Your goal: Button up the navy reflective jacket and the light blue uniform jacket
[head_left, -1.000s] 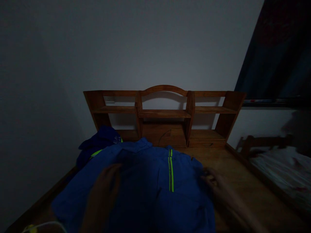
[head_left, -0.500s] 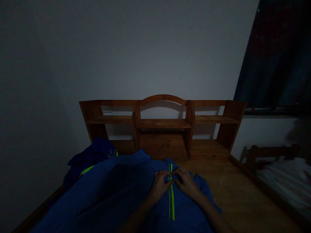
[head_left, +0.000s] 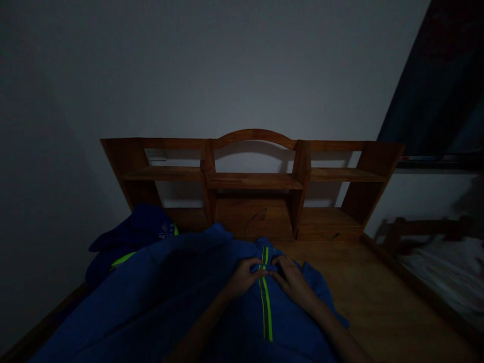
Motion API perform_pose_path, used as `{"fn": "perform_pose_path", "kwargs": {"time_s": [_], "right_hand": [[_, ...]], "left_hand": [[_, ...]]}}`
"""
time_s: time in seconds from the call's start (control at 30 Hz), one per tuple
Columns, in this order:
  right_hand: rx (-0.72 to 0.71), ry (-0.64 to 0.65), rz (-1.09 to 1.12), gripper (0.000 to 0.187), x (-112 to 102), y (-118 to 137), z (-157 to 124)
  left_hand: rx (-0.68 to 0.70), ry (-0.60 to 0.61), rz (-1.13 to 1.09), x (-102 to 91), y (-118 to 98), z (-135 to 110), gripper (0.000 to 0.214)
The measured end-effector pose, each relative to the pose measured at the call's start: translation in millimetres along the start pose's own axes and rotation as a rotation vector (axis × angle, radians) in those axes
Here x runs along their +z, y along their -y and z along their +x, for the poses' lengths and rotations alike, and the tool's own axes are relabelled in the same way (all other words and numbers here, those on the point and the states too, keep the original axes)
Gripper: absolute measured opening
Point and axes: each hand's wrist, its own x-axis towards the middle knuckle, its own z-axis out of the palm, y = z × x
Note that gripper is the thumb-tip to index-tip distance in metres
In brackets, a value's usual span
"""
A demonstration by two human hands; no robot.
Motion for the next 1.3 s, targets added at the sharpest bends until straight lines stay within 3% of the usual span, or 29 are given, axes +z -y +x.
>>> {"fn": "perform_pose_path", "kwargs": {"time_s": [0.2,0.4,0.6,0.87,1.03,1.3], "right_hand": [[-0.023,-0.008,-0.032,0.016,1,0,0],[-0.037,-0.017,-0.036,0.014,0,3,-1],[-0.026,-0.033,-0.016,0.01,1,1,1],[-0.07,-0.026,0.04,0.008,-5,7,3],[-0.113,-0.012,0.065,0.012,-5,3,3],[-0.054,-0.062,0.092,0.009,-4,-1,4]], "left_hand": [[0.018,0.026,-0.013,-3.0,-5,-3,0.03],[0.084,-0.064,0.116,1.9,-9,-5,0.019],[0.076,-0.226,0.325,13.2,-8,-3,0.02],[0.038,-0.332,0.463,26.6,-8,-4,0.019],[0.057,-0.311,0.472,25.0,-12,-6,0.015],[0.072,-0.269,0.427,19.7,-20,-7,0.015]]}}
